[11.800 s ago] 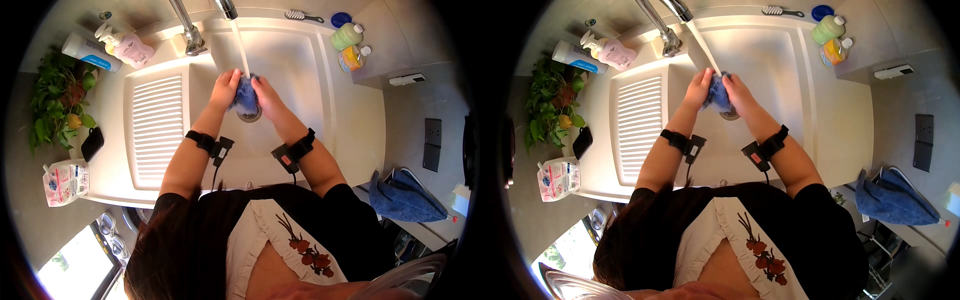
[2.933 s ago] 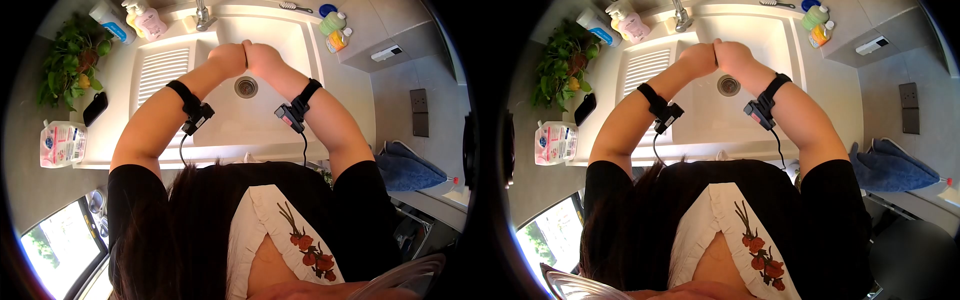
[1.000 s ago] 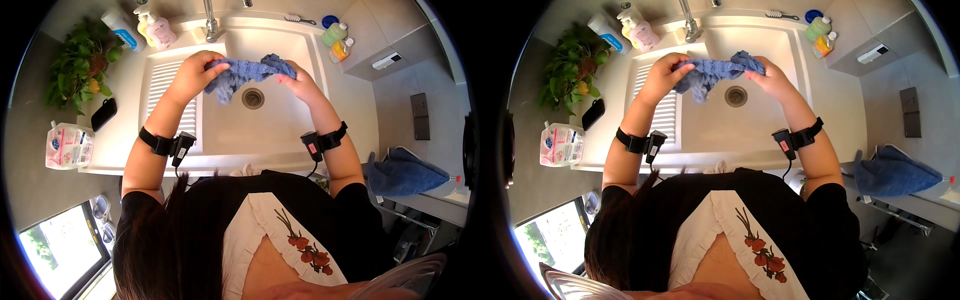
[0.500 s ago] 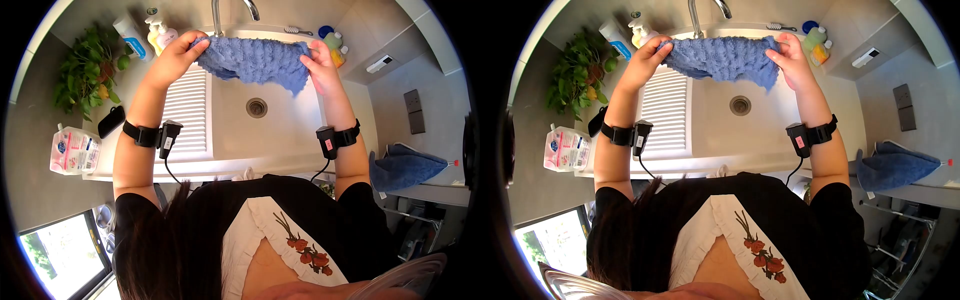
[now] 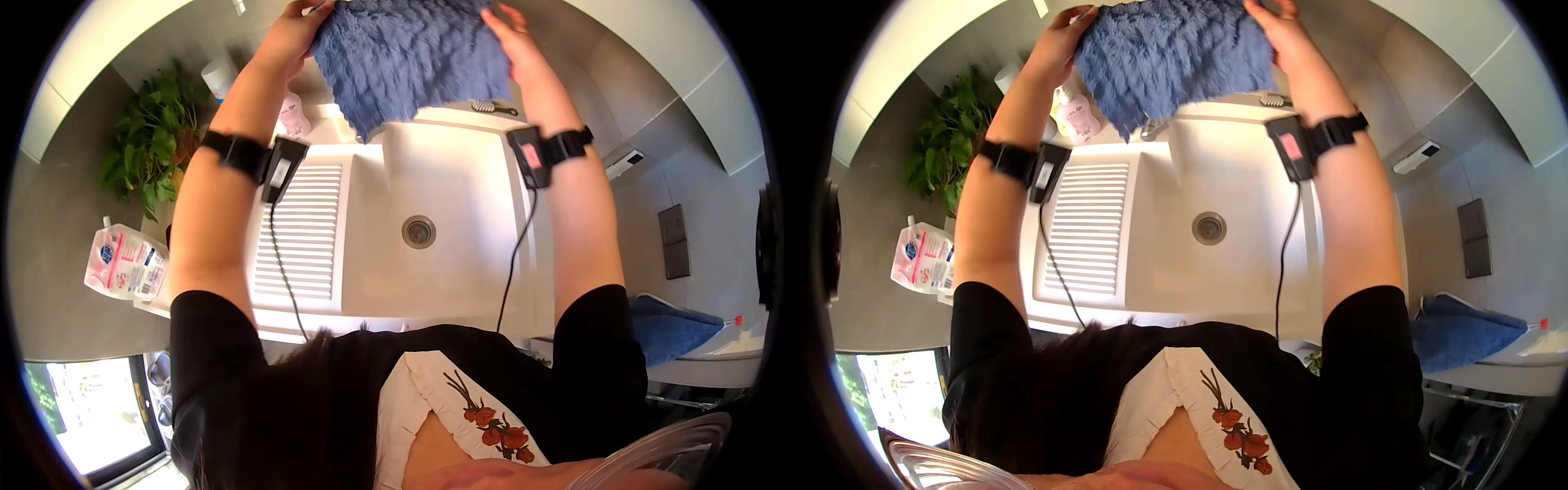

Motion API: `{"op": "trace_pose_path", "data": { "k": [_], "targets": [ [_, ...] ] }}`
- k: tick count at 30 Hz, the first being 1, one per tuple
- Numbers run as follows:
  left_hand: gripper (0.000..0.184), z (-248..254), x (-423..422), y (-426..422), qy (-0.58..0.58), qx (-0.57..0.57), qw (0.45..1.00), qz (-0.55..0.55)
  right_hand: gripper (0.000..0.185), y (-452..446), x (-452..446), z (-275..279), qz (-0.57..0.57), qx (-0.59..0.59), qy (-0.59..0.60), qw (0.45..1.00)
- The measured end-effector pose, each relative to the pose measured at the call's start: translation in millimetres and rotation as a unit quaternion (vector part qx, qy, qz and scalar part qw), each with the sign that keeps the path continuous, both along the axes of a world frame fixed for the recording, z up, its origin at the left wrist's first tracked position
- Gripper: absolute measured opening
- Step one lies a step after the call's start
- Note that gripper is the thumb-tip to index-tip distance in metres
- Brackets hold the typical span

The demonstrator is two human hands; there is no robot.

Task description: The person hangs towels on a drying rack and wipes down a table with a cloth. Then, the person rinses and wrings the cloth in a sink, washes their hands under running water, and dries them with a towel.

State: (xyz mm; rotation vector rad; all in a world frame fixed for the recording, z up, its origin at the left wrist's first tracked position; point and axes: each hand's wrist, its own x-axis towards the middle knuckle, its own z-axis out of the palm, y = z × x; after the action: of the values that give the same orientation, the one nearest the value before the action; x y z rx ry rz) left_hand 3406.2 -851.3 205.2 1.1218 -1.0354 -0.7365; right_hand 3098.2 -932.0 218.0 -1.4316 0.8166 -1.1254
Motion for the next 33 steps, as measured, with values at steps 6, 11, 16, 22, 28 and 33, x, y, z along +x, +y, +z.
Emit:
{"op": "trace_pose_path", "data": {
  "k": [6, 11, 16, 22, 28, 33],
  "targets": [
    [0.089, -74, -15, -37, 0.078, 0.199, 0.977, 0.002, 0.076, -55, 50, -90, 0.122, 0.117, 0.061, 0.984],
    [0.043, -97, -21, -51, 0.080, 0.083, 0.989, 0.093, 0.035, -70, 76, -92, 0.133, 0.104, -0.021, 0.986],
    [0.049, -128, -2, -80, 0.080, 0.103, 0.981, 0.141, 0.030, -88, 82, -104, 0.094, 0.088, 0.033, 0.991],
    [0.043, -144, -12, -59, 0.158, 0.157, 0.968, 0.114, 0.034, -100, 72, -138, 0.151, 0.152, 0.007, 0.977],
    [0.025, -260, -43, -31, -0.319, 0.126, 0.937, 0.069, 0.040, -57, 30, -229, 0.038, 0.281, -0.092, 0.954],
    [0.019, -261, -72, -25, -0.324, 0.046, 0.944, 0.042, 0.033, 12, 27, -301, 0.059, 0.435, -0.148, 0.886]
  ]
}}
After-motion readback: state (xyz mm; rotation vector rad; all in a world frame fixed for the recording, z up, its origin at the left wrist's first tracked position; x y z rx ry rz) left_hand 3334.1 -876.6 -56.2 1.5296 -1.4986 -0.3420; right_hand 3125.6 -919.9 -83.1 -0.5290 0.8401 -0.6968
